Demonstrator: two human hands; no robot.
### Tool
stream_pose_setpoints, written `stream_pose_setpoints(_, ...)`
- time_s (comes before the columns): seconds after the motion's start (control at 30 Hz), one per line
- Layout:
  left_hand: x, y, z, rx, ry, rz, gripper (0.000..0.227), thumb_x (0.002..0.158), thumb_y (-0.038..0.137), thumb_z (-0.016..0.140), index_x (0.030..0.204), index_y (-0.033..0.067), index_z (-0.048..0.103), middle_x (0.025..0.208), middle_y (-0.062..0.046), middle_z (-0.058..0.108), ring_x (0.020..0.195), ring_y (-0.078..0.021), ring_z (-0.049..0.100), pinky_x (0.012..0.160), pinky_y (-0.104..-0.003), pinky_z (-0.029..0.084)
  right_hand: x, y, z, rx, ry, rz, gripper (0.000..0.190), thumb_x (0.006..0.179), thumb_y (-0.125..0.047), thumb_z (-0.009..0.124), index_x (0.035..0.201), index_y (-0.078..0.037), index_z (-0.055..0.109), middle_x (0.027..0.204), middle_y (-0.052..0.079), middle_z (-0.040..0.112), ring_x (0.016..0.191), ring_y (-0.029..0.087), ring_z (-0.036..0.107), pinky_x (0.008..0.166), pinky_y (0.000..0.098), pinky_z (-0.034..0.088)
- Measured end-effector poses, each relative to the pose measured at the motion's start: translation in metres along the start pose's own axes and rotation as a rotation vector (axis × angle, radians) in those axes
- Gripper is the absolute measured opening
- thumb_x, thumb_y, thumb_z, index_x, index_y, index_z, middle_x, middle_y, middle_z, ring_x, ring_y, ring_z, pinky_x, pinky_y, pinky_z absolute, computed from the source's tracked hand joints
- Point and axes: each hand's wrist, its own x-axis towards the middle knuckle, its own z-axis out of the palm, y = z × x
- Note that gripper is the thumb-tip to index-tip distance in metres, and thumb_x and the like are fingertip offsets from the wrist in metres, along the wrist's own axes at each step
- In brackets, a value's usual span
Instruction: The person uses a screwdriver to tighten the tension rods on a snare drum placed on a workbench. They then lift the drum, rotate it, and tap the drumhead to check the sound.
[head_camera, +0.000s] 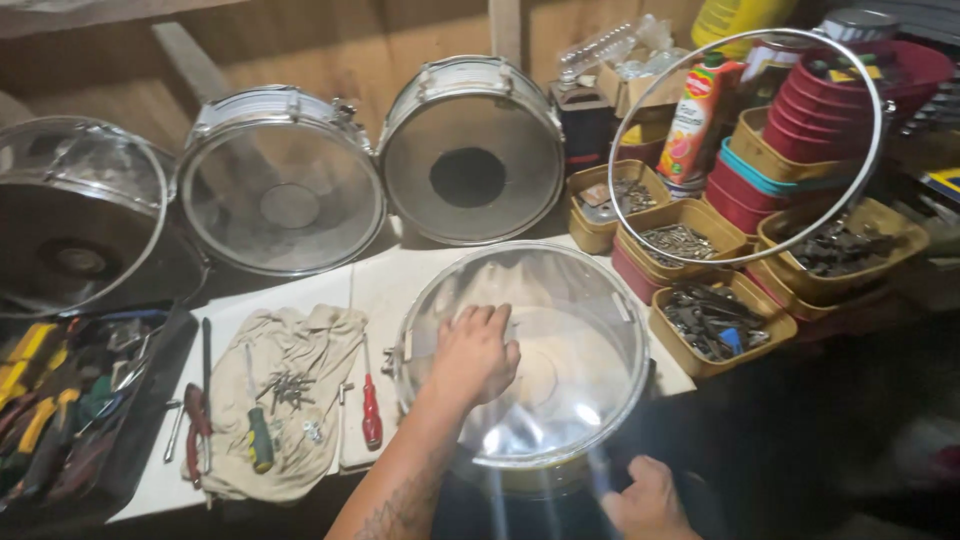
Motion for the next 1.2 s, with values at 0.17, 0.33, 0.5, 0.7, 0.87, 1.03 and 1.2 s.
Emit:
stream_pose_setpoints(0.17, -0.011, 0.017, -0.02, -0.085, -0.107, -0.024, 0.061, 0.094, 0.037, 0.045, 0.15, 0.0099, 0.046, 0.139, -0.013, 0.06, 0.137, -0.0355, 0.045, 0.111, -0.064, 0.027, -0.002, -0.013, -0.001, -0.018, 0.01, 0.064, 0.052, 0.051, -0.03, 0.087, 0.05, -0.005, 0.042, 0.049, 0.009, 0.043, 0.049, 0.025, 0.044, 0.054, 0.0472, 0.042)
stream_pose_setpoints(0.33, -0.029, 0.044, -0.061, -0.132, -0.257, -0.061, 0.064, 0.099, 0.04, 0.04, 0.156, 0.0098, 0.036, 0.147, -0.016, 0.053, 0.144, -0.0351, 0.037, 0.117, -0.065, 0.019, -0.004, -0.004, 0.006, -0.055, -0.001, 0.014, 0.042, 0.053, -0.02, 0.075, 0.048, -0.005, 0.036, 0.049, 0.011, 0.046, 0.046, 0.028, 0.044, 0.052, 0.0524, 0.036)
stream_pose_setpoints(0.5, -0.068, 0.046, -0.051, -0.328, -0.147, 0.099, 0.052, 0.1, 0.036, 0.051, 0.143, 0.0075, 0.052, 0.131, -0.016, 0.066, 0.139, -0.0383, 0.044, 0.117, -0.061, 0.015, 0.001, -0.052, -0.02, 0.076, -0.037, -0.016, 0.034, 0.063, -0.049, 0.089, 0.075, -0.019, 0.08, 0.059, 0.005, 0.075, 0.056, 0.019, 0.071, 0.063, 0.0358, 0.057)
stream_pose_setpoints(0.7, -0.107, 0.02, -0.063, -0.556, 0.207, -0.107, 0.04, 0.09, 0.024, 0.066, 0.125, 0.0053, 0.067, 0.118, -0.01, 0.073, 0.116, -0.0243, 0.063, 0.104, -0.041, 0.046, -0.011, 0.029, 0.021, -0.087, -0.097, 0.181, 0.048, 0.051, -0.023, 0.079, 0.055, -0.003, 0.036, 0.06, 0.008, 0.045, 0.056, 0.028, 0.047, 0.061, 0.0511, 0.042)
stream_pose_setpoints(0.87, -0.145, -0.006, -0.049, -0.537, 0.291, -0.488, 0.034, 0.091, 0.032, 0.062, 0.117, 0.014, 0.075, 0.107, -0.004, 0.077, 0.098, -0.0157, 0.074, 0.084, -0.035, 0.065, -0.013, 0.034, 0.026, 0.021, -0.027, 0.09, 0.051, 0.044, -0.017, 0.079, 0.053, -0.008, 0.03, 0.044, 0.004, 0.039, 0.044, 0.023, 0.04, 0.048, 0.0432, 0.038)
stream_pose_setpoints(1.03, -0.188, -0.047, 0.026, -0.386, 0.499, -0.627, 0.029, 0.079, 0.032, 0.077, 0.105, 0.0193, 0.082, 0.096, -0.002, 0.082, 0.081, -0.0163, 0.078, 0.08, -0.033, 0.058, -0.002, 0.015, 0.017, -0.055, -0.083, 0.258, 0.046, 0.048, -0.024, 0.086, 0.048, -0.004, 0.045, 0.042, 0.01, 0.048, 0.045, 0.024, 0.044, 0.052, 0.0473, 0.042)
stream_pose_setpoints(1.2, -0.192, -0.044, 0.024, -0.609, 0.147, -0.943, 0.042, 0.08, 0.043, 0.073, 0.117, 0.0236, 0.079, 0.104, -0.001, 0.085, 0.098, -0.0152, 0.078, 0.098, -0.028, 0.053, 0.015, -0.038, -0.01, -0.018, -0.082, 0.374, 0.058, 0.049, -0.025, 0.093, 0.053, -0.004, 0.04, 0.051, 0.008, 0.043, 0.056, 0.02, 0.039, 0.053, 0.0448, 0.04)
